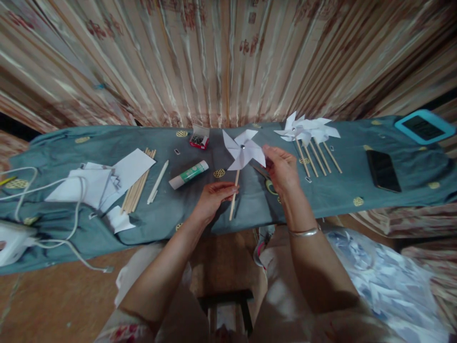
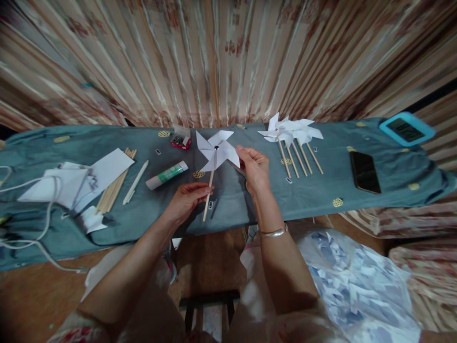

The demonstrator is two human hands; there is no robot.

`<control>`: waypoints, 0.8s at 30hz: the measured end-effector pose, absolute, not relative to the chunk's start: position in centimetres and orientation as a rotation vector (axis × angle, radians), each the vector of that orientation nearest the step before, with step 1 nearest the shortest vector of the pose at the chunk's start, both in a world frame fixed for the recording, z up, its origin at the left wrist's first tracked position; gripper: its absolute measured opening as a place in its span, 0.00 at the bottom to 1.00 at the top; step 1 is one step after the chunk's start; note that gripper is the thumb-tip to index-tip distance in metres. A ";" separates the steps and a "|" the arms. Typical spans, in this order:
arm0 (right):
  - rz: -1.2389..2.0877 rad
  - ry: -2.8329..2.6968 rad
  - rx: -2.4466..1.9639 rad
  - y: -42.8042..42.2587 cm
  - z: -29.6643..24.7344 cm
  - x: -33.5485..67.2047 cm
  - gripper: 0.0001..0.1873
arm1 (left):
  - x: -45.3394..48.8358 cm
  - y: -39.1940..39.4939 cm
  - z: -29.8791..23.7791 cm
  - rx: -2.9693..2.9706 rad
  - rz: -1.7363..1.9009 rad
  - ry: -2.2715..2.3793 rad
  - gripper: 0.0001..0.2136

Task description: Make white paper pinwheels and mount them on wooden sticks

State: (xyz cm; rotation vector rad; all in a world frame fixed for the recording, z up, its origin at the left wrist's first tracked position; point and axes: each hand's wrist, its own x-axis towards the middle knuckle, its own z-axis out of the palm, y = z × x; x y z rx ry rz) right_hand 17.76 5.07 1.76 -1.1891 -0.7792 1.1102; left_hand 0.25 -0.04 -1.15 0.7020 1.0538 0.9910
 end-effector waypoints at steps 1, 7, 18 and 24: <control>1.107 -0.788 -1.191 5.0 1.7 17.8 0.19 | 0.3 0.0 -1.1 0.699 0.995 1.056 0.17; 1.168 -0.759 -1.181 4.9 1.7 17.5 0.20 | 0.3 0.0 -1.2 0.695 1.015 1.042 0.16; 1.214 -0.748 -1.185 4.5 1.9 16.7 0.21 | 0.3 0.2 -1.5 0.694 1.024 1.047 0.16; 1.240 -0.733 -1.200 4.2 2.2 16.1 0.19 | 0.2 0.2 -1.8 0.719 1.027 1.032 0.17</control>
